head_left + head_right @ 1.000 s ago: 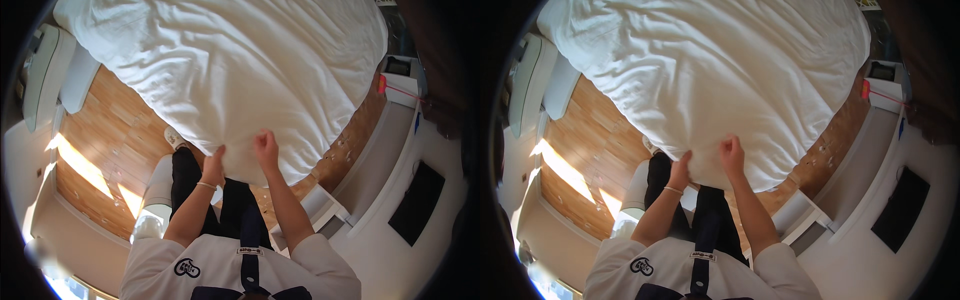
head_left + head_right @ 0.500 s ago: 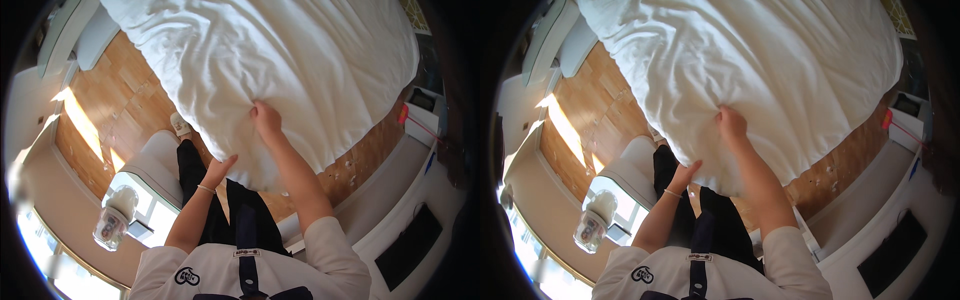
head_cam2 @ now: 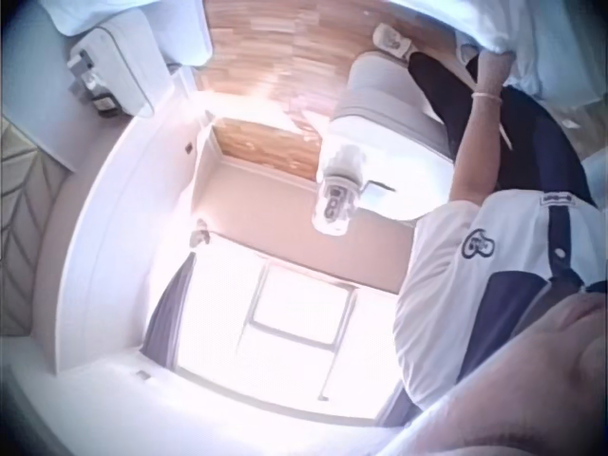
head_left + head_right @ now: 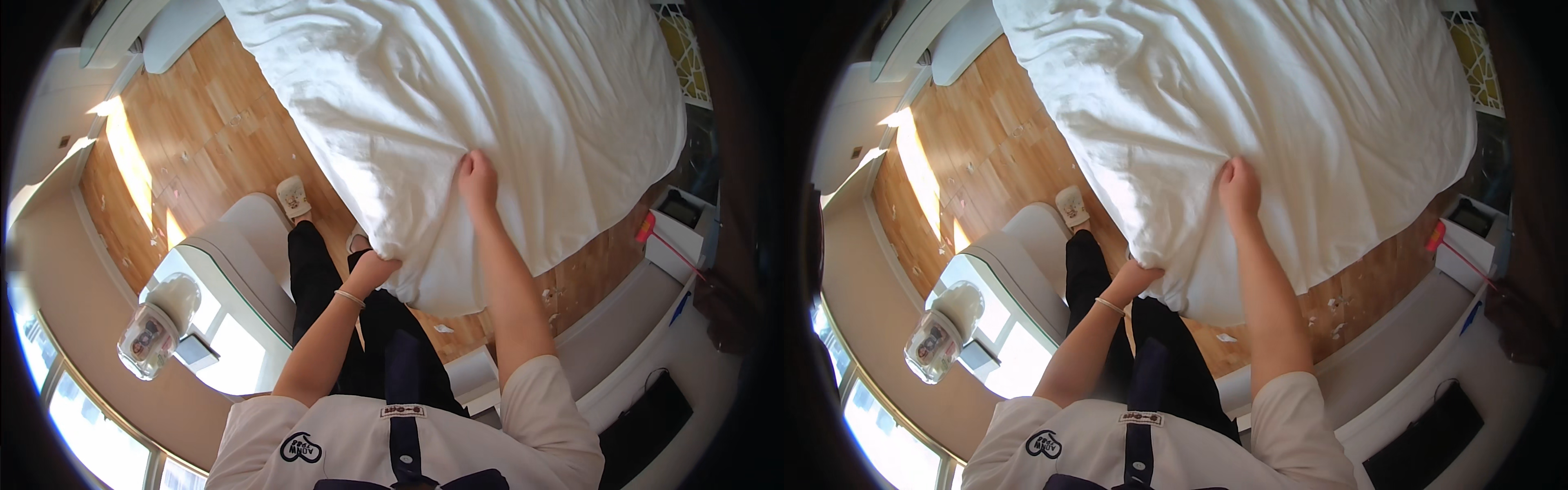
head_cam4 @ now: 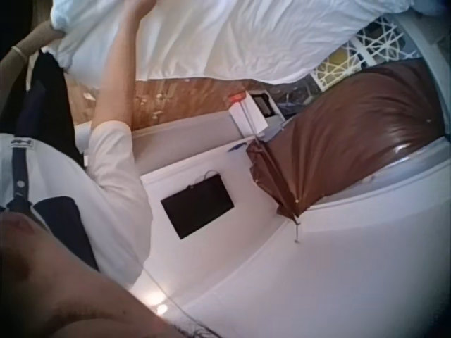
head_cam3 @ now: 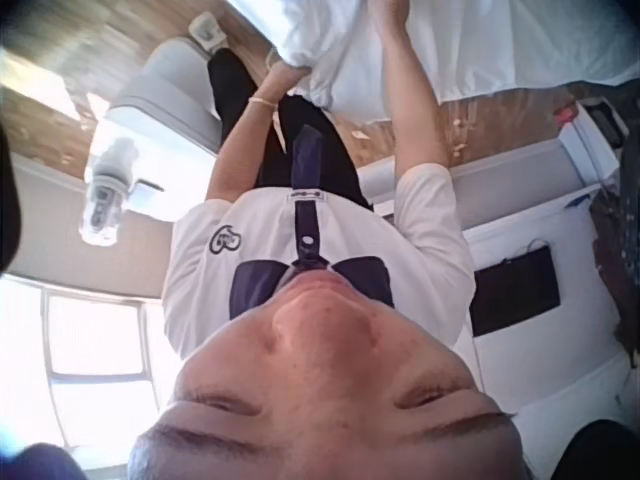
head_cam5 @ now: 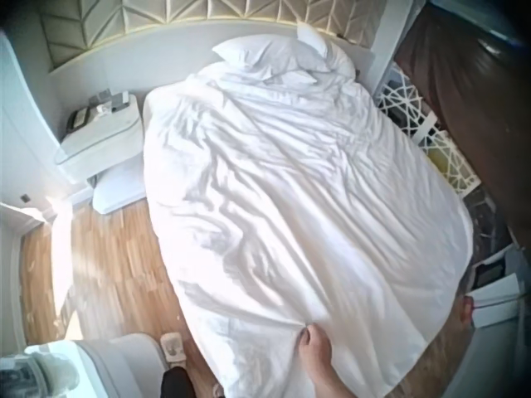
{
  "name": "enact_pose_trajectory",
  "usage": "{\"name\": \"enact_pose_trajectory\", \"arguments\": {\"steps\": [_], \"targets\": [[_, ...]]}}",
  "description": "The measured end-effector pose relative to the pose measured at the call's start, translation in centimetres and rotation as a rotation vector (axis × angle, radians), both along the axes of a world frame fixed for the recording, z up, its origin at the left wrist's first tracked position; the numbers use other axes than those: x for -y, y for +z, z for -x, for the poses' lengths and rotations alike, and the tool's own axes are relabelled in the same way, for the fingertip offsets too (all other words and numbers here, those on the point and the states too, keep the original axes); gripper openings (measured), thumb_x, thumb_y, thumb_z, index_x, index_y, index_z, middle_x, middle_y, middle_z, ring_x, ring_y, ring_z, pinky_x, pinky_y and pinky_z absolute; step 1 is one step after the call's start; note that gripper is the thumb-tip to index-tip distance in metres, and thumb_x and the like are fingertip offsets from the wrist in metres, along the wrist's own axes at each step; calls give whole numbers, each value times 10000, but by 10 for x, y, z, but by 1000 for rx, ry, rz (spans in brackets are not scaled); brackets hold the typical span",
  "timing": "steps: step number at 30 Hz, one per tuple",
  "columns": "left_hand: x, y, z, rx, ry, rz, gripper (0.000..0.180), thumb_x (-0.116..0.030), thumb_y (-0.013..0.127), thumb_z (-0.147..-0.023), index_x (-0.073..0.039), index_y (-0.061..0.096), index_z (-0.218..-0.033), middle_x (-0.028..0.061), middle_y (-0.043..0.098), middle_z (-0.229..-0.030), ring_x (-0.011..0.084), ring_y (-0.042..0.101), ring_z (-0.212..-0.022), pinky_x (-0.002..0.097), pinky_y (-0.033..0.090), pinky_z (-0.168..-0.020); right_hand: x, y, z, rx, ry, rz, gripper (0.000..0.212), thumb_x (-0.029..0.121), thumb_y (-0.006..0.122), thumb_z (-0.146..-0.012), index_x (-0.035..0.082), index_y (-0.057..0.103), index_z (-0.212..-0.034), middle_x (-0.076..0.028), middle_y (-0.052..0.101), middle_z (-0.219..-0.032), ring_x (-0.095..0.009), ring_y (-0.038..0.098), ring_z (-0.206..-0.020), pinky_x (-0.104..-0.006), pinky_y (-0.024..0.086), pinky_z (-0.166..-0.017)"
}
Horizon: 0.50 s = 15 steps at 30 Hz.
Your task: The person spreads and smooths a white fitted sheet over a mattress, tucking the edges around the corners. Then the person wipes the padded headboard with a dark cloth.
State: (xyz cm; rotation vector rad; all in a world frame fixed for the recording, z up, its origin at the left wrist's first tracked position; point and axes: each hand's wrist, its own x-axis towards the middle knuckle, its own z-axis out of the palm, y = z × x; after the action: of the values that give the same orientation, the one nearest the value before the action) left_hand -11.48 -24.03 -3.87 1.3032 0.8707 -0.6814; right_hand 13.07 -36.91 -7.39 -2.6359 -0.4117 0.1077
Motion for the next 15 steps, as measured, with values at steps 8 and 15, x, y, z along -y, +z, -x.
{"name": "enact_pose_trajectory", "arguments": {"steps": [8,15], "targets": [[7,-17,61,27,509,518,404,-260,564,-914,4,559,-1220,103,633,-1104,214,610,-992,323,483,-866,60,14,104,-221,-4,83,119,136,586,-838,32,549,-794,-169,584,-793,-387,570,-780,-479,456,-681],[-32,1,-11,55,748,615,406,-256,573,-938,-11,487,-1250,90,606,-1135,218,590,-1031,346,472,-909,57,45,90,281,-239,-13,74,90,603,-837,61,592,-905,-105,581,-758,-343,581,-749,-442,467,-691]]}}
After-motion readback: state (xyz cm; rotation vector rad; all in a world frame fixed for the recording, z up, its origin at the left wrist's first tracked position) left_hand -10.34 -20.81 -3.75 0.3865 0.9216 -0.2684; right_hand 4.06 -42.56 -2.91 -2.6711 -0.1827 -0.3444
